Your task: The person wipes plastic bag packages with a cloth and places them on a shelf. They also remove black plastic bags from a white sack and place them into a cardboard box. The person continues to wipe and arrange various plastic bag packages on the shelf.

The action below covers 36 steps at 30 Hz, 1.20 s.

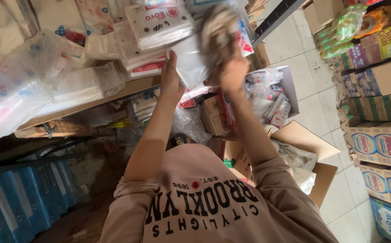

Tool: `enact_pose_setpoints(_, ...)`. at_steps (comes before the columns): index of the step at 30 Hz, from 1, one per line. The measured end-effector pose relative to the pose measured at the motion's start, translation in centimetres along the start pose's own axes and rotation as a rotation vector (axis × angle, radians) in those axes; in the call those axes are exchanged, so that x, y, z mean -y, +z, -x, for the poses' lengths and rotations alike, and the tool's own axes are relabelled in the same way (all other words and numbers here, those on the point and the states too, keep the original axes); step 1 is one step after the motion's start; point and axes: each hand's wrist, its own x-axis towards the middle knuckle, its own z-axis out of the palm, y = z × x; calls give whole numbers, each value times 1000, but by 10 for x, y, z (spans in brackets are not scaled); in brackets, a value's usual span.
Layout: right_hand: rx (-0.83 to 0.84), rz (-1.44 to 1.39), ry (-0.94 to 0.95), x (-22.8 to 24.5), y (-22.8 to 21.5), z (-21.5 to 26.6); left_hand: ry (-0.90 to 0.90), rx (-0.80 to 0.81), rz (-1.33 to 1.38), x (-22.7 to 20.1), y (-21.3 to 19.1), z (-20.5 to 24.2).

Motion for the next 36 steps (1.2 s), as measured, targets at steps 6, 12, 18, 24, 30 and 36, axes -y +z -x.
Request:
enact_pose_setpoints(6,-132,56,163,-34,3,-22,-25,63,45,-6,8,11)
enact_pose_setpoints(12,293,49,87,72,-10,25,41,310,194,-3,7,4)
enact_pose_setpoints(18,47,-96,132,30,-26,8,-21,49,-9,-14,5,19)
enact_pose_setpoints(24,-80,-97,395,3,-30,-16,-60,158,111,-18,10,27)
enact_pose_setpoints(30,81,-246,91,83,-30,-4,-82,456,271,-19,11,29)
enact_pose_setpoints(36,99,-530,-31,93,-57,53,-88,295,234,-31,20,46)
